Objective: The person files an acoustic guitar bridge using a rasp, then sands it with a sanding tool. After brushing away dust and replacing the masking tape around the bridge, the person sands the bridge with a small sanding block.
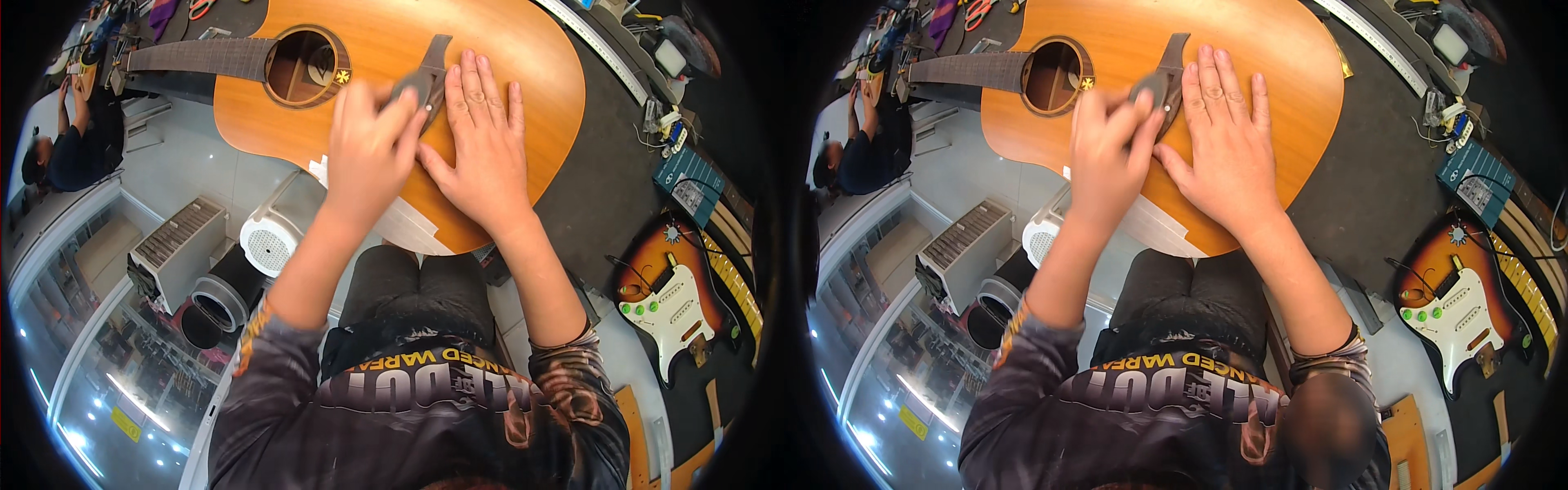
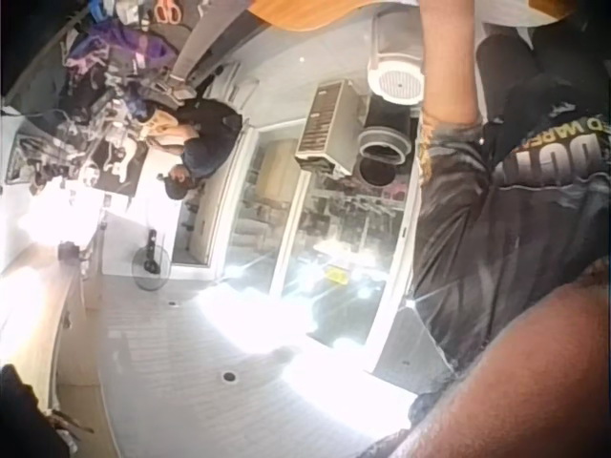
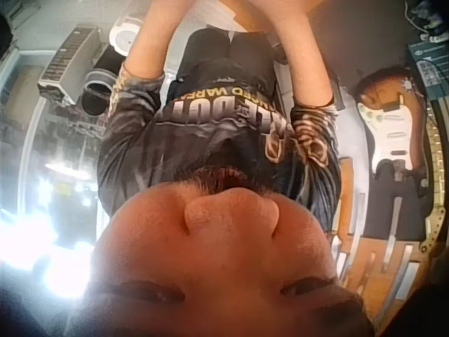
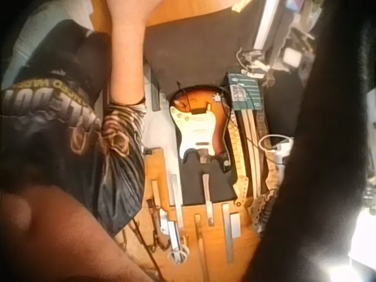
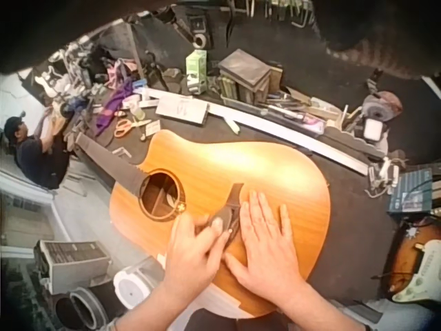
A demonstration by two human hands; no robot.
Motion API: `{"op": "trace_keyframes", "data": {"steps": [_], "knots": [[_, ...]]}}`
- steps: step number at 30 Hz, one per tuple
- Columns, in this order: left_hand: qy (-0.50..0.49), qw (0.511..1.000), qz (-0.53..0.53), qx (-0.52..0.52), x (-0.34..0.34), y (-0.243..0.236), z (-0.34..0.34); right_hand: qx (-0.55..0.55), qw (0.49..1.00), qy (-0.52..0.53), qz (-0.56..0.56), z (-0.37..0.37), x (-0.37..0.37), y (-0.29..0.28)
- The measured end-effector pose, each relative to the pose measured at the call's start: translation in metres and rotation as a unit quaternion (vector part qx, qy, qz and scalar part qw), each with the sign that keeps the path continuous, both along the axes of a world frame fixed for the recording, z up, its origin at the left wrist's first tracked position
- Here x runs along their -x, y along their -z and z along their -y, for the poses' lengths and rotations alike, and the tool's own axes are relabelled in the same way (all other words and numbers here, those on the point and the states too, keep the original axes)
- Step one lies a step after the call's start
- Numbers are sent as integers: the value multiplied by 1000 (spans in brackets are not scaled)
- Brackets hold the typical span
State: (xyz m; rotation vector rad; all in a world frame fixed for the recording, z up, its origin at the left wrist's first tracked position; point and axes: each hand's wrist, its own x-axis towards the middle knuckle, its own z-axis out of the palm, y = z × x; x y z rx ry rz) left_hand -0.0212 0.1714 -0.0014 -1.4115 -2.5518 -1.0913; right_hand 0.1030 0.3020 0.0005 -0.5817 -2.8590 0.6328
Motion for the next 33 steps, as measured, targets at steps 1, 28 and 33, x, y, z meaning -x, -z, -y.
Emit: {"op": "trace_keyframes", "data": {"steps": [1,28,33], "knots": [[7,1000,-22,-15,13,-1,-20,-4,1000,-2,-1,2,2,-2],[-8,999,31,15,-18,0,24,0,1000,1,-12,3,-3,4],[11,999,-22,-22,10,4,-18,-5,1000,-8,-10,3,1,-1]]}}
